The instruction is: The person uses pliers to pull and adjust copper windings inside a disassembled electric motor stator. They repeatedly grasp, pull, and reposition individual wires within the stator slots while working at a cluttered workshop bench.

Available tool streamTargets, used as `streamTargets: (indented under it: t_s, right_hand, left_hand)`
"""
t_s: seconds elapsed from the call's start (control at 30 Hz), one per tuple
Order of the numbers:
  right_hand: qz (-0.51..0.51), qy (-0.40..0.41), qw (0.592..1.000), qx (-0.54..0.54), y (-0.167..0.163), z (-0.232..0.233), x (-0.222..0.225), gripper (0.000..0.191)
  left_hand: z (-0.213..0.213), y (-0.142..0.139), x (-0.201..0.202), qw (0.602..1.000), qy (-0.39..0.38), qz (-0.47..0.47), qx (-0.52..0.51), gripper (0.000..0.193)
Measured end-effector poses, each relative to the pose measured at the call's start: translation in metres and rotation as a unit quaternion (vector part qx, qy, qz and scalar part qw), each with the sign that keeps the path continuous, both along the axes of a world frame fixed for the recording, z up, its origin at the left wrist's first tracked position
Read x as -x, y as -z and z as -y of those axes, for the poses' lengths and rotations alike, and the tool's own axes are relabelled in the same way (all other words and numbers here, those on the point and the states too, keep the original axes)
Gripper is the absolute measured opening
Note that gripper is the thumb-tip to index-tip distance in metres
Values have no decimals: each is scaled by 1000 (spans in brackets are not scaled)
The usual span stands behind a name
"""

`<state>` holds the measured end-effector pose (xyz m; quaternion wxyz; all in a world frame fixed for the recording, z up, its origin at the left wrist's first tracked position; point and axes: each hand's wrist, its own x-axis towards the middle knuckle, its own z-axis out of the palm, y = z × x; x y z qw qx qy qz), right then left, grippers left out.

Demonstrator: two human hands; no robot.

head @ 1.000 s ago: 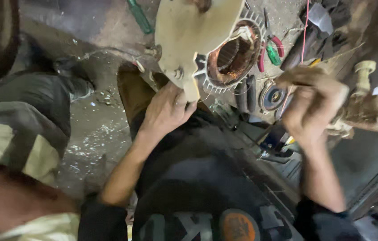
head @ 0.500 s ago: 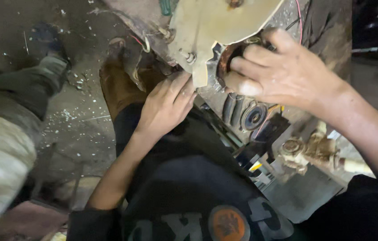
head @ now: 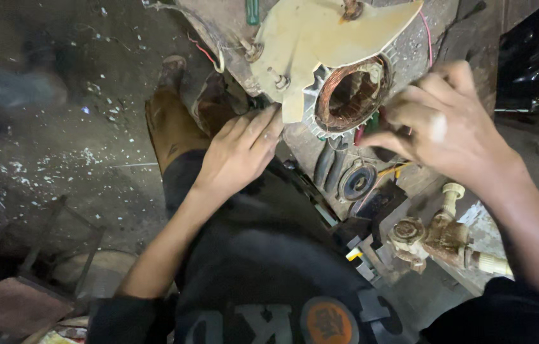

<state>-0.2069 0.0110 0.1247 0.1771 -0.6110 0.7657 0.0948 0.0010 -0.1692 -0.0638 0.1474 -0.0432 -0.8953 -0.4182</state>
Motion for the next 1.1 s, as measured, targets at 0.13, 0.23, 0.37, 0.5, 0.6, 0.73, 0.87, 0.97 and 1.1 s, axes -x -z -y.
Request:
streamTargets:
  t_s: [0.13,0.23,0.37,0.5,0.6,0.73,0.87,0.97,1.1]
  right_hand:
    - [0,-26,1000,10,29,14,-11,49]
    - [11,-41,998,55,37,8,-16,34]
    - [65,175,982,22,21,-12,-41,39]
    - [278,518,769,252,23,-16,-93,50]
    - [301,628,667,264,49,8,-122,57]
    - [74,614,741,260,76,53,-137,45]
    - [163,626,691,321,65,60,-141,22]
    - [218,792,437,366,47,42,-153,33]
    - [221,685,522,457,51,33,-175,45]
  left_hand:
    - [1,1,2,1000,20,9,15,58]
    - [6,1,3,999,42,21,24,58]
    - [18,4,5,999,47,-1,9,56]
    - [29,8,10,997,74,5,-23,48]
    - [35,10,13,995,88,12,-37,46]
    - [44,13,18,992,117,6,-40,41]
    - [55,16,22,988,148,1,-42,40]
    - [62,17,24,985,170,-2,-40,41]
    - [68,16,25,984,176,-24,-33,42]
